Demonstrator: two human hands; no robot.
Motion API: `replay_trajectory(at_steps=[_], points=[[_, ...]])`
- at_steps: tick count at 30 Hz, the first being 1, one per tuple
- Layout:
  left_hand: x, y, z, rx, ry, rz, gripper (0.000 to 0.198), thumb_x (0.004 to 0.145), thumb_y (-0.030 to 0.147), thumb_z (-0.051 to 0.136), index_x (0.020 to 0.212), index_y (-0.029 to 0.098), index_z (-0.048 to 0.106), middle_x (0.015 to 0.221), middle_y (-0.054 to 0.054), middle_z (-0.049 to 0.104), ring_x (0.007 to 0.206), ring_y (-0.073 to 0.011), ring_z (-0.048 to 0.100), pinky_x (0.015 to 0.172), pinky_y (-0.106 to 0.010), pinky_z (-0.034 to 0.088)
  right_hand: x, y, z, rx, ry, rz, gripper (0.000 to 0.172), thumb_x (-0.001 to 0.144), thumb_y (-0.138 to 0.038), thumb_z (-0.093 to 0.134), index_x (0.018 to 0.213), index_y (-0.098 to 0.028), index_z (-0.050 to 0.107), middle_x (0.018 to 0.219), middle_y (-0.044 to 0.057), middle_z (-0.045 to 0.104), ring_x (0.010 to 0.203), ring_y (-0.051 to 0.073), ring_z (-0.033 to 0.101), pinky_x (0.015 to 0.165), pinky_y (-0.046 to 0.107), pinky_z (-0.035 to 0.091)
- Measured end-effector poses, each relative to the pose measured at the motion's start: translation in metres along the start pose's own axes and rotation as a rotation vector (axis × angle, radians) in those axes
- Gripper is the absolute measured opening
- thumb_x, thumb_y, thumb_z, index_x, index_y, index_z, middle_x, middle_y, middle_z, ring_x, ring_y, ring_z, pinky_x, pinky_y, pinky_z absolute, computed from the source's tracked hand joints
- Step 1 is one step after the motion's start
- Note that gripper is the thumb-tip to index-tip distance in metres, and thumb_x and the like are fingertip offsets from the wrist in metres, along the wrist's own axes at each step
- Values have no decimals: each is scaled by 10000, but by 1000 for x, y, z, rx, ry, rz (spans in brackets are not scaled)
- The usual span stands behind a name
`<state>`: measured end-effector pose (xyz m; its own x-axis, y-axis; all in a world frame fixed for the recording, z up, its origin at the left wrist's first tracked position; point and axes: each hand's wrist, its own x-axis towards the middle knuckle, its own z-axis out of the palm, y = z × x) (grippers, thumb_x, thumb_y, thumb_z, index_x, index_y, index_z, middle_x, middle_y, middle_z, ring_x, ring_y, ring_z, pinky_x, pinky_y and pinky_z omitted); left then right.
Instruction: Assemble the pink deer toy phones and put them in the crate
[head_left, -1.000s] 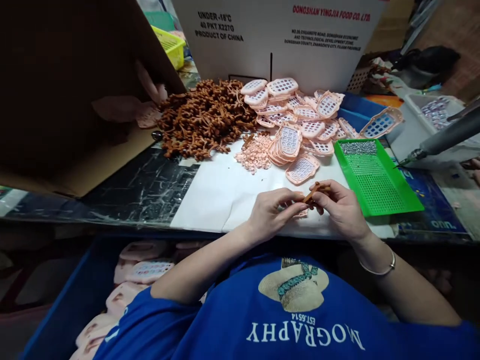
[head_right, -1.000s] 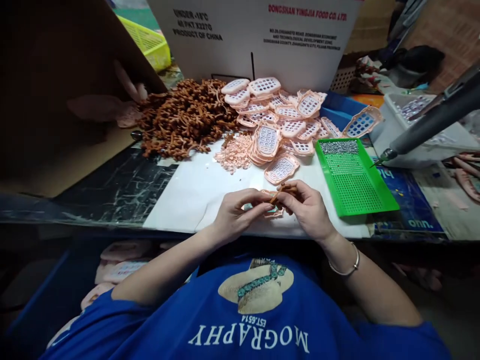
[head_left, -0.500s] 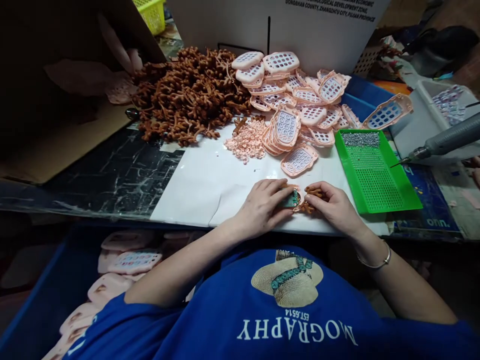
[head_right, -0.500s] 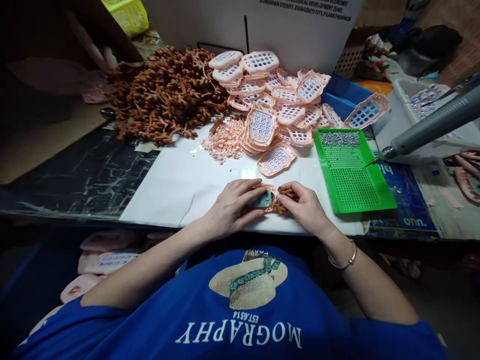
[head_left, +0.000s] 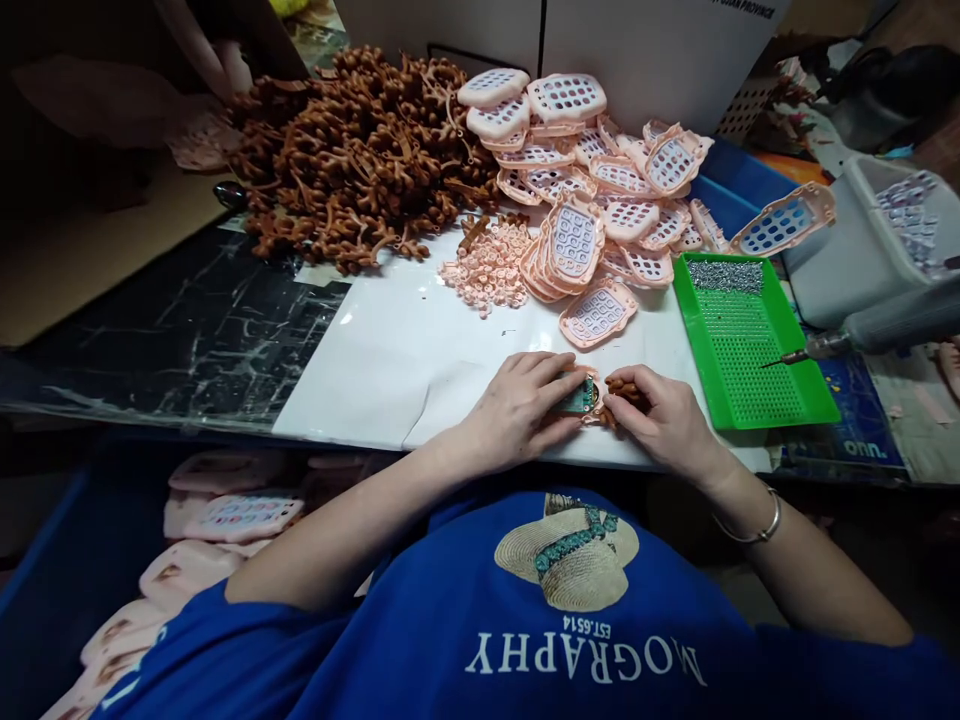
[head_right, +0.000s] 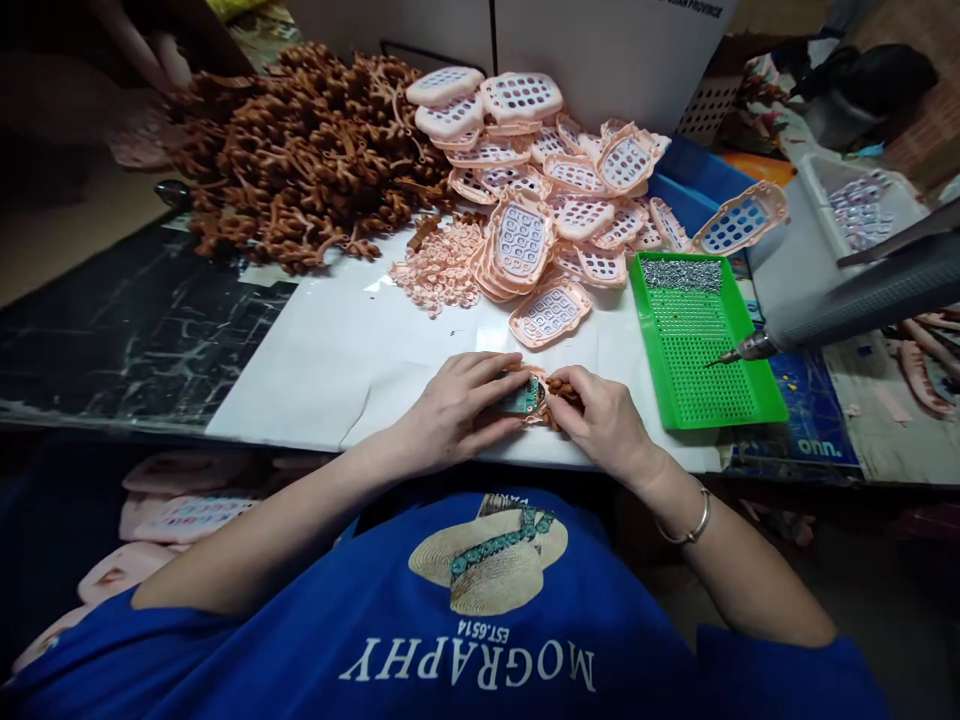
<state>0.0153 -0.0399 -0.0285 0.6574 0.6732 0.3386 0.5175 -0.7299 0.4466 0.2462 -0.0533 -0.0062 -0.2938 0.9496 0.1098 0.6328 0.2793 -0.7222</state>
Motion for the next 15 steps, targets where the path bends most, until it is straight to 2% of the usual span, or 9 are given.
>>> replay_trajectory(at_steps=[5, 11, 15], points=[[1, -1, 0, 7, -1, 4, 491, 936, 384, 571, 1366, 149, 560, 1381, -181, 583, 1221, -321, 556, 1004, -485, 453, 8, 6, -2, 78, -139, 54, 133, 890, -307, 617, 976, -207, 635, 869, 37, 730, 756, 171, 676, 722, 318, 532], [0, -1, 1, -3, -16, -16, 489, 933, 391, 571, 1364, 159, 559, 1391, -173, 580, 1232, -317, 552, 1009, -483, 449, 9, 16, 0, 241, 12, 172, 300, 770, -375, 774, 954, -201, 614, 866, 21, 676, 728, 149, 631, 665, 303, 524], [0, 0, 0, -20, -20, -19, 494, 928, 380, 580, 1368, 156, 557, 1391, -170, 584, 1235, -311, 555, 1015, -476, 445, 7, 21, 4, 393, 20, 165, 273, 754, -370, 801, 920, -198, 670, 910, 33, 700, 819, 160, 663, 777, 330, 553]])
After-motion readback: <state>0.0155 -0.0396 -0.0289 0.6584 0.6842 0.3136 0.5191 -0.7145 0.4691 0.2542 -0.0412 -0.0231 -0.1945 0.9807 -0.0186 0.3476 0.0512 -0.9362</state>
